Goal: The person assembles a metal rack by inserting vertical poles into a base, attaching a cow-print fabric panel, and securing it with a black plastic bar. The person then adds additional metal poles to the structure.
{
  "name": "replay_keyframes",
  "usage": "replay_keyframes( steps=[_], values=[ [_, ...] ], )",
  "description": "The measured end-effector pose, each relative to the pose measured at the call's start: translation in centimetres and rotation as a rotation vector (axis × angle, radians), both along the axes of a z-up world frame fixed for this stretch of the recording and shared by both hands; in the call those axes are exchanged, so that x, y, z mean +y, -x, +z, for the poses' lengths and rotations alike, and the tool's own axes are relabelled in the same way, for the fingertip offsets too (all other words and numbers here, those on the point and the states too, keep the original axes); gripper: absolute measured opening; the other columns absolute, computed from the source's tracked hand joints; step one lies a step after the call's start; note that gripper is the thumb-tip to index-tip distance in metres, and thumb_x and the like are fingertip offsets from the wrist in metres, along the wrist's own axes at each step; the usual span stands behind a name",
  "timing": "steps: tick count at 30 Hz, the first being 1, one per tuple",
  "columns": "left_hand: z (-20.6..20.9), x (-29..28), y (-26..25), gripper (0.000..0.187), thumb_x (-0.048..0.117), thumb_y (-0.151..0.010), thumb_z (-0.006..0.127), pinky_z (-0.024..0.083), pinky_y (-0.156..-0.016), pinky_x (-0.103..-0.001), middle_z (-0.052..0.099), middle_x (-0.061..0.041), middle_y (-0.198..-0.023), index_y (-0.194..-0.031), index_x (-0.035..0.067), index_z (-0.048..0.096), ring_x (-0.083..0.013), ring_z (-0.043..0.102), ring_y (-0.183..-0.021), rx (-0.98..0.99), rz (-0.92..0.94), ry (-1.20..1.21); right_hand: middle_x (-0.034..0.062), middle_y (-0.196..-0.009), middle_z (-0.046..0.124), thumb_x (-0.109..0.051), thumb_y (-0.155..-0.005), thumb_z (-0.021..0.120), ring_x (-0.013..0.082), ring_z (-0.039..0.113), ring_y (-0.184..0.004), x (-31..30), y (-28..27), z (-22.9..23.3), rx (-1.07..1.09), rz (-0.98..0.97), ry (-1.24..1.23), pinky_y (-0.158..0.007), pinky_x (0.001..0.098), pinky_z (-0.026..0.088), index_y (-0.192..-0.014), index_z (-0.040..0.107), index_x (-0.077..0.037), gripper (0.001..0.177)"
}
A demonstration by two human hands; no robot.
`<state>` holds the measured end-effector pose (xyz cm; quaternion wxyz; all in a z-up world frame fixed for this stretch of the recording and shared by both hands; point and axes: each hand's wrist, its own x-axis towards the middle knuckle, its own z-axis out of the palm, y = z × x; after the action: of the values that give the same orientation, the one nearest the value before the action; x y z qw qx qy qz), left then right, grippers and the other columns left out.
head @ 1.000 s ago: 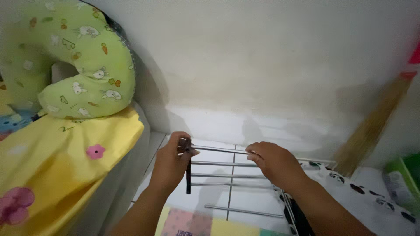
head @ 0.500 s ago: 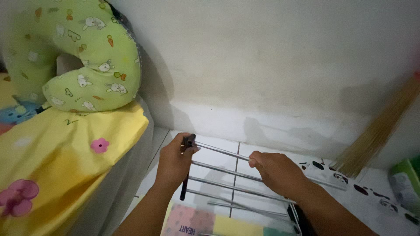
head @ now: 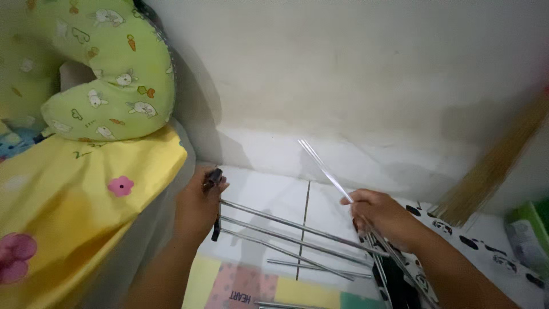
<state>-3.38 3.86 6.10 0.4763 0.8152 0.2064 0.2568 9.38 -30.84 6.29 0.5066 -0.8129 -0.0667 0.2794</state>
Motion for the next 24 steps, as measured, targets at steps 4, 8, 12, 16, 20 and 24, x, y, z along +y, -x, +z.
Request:
replay_keyframes(
  steps=[4, 8, 12, 16, 20, 24],
  values=[
    [-0.4, -0.1, -0.2, 0.029, 0.016, -0.090, 0.072, 0.056, -0.069, -0.033, 0.079, -0.008, -0.097, -0.117, 0.006, 0.065, -0.0147, 0.073, -0.080, -0.106, -0.048, -0.067, 0.0131, -0.078, 0.070, -0.013, -0.090, 0.061, 0.0227, 0.065, -0.069, -3.8, -2.5, -5.5, -0.093, -0.137, 0.088, -0.072, 0.0356, 0.055, -0.109, 0.072, 0.007, 0.030],
    [0.0, -0.7, -0.4, 0.027, 0.018, -0.093, 0.071, 0.055, -0.064, -0.032, 0.078, -0.009, -0.092, -0.118, 0.007, 0.066, -0.0151, 0.071, -0.071, 0.066, -0.037, -0.098, 0.0155, -0.087, 0.075, -0.028, -0.093, 0.064, 0.0298, 0.073, -0.077, -7.6, -3.2, -11.9, -0.115, -0.079, 0.539, -0.078, 0.0416, 0.060, -0.102, 0.073, -0.001, 0.030],
    [0.1, -1.4, -0.4, 0.029, 0.012, -0.091, 0.068, 0.051, -0.055, -0.034, 0.079, -0.007, -0.097, -0.119, 0.005, 0.066, -0.0176, 0.061, -0.061, 0.003, -0.114, 0.167, 0.0141, -0.104, 0.071, -0.044, -0.096, 0.061, 0.0319, 0.070, -0.096, -9.9, -3.0, -19.1, -0.416, 0.415, 1.049, -0.089, 0.0449, 0.058, -0.104, 0.067, -0.006, 0.039],
    [-0.5, -1.7, -1.3, 0.028, 0.012, -0.091, 0.068, 0.053, -0.059, -0.031, 0.079, -0.004, -0.099, -0.118, 0.006, 0.065, -0.0116, 0.064, -0.070, -0.011, -0.141, 0.104, 0.0146, -0.105, 0.072, -0.044, -0.096, 0.060, 0.0312, 0.070, -0.098, -9.8, 0.0, -23.0, -0.306, 0.298, 1.057, -0.091, 0.0446, 0.058, -0.104, 0.068, -0.006, 0.039],
    [-0.9, -2.3, -2.0, 0.029, 0.015, -0.092, 0.069, 0.055, -0.065, -0.030, 0.079, -0.004, -0.102, -0.120, 0.008, 0.066, -0.0133, 0.070, -0.076, 0.130, -0.107, 0.012, 0.0146, -0.105, 0.072, -0.044, -0.097, 0.058, 0.0307, 0.071, -0.097, -9.0, 2.2, -23.6, -0.188, 0.174, 1.097, -0.090, 0.0444, 0.058, -0.106, 0.068, -0.007, 0.039],
    [-2.0, -2.5, -2.7, 0.030, 0.014, -0.090, 0.071, 0.056, -0.078, -0.027, 0.080, -0.006, -0.104, -0.118, 0.005, 0.067, -0.0123, 0.075, -0.091, -0.026, -0.153, 0.026, 0.0147, -0.104, 0.073, -0.044, -0.099, 0.056, 0.0301, 0.071, -0.096, -8.7, 2.7, -23.9, -0.138, 0.165, 1.113, -0.089, 0.0442, 0.058, -0.107, 0.068, -0.008, 0.039]
  ],
)
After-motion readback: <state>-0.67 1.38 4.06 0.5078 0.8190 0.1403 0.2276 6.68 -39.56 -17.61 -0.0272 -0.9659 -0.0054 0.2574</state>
